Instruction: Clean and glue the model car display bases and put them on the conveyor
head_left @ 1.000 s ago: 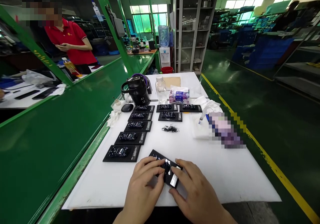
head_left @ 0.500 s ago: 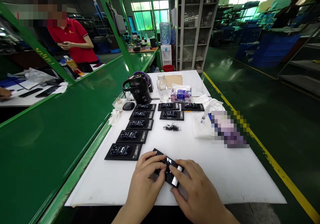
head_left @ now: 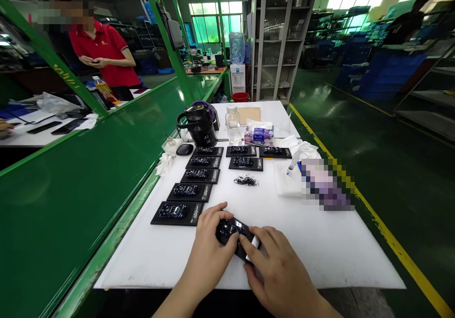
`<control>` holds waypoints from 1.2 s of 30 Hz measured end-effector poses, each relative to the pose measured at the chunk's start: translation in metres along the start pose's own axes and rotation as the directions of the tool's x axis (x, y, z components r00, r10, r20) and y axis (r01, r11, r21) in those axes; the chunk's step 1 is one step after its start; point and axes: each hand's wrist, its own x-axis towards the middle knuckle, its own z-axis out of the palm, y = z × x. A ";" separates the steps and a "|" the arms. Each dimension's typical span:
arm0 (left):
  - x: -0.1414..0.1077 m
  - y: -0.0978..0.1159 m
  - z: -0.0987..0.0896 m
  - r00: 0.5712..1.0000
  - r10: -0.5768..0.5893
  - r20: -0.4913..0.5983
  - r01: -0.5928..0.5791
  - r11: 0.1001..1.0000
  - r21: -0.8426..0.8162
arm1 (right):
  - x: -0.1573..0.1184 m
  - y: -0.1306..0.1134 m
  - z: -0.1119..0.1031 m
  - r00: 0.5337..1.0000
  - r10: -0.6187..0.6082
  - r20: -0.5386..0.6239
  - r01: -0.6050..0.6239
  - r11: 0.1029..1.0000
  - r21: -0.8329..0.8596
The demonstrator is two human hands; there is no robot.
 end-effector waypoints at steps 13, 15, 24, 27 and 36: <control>0.007 0.007 -0.003 0.987 -0.152 0.053 0.152 0.988 -0.007 | 0.006 -0.004 -0.001 1.000 0.004 0.023 -0.003 0.999 -0.039; 0.008 0.008 -0.003 0.985 -0.163 0.053 0.164 0.987 -0.002 | 0.005 -0.001 -0.004 0.998 -0.001 0.061 0.001 1.000 -0.002; 0.016 0.012 -0.006 0.986 -0.152 0.076 0.150 0.988 0.024 | -0.001 0.002 -0.006 0.999 -0.016 0.041 0.014 0.999 0.045; 0.021 0.015 -0.008 0.982 -0.158 0.108 0.154 0.987 0.042 | 0.002 0.002 -0.008 0.998 -0.015 0.057 0.012 0.999 0.045; 0.023 0.012 -0.013 0.980 -0.098 0.173 0.091 0.995 0.048 | 0.005 -0.001 -0.005 0.997 -0.056 0.047 0.060 0.995 -0.083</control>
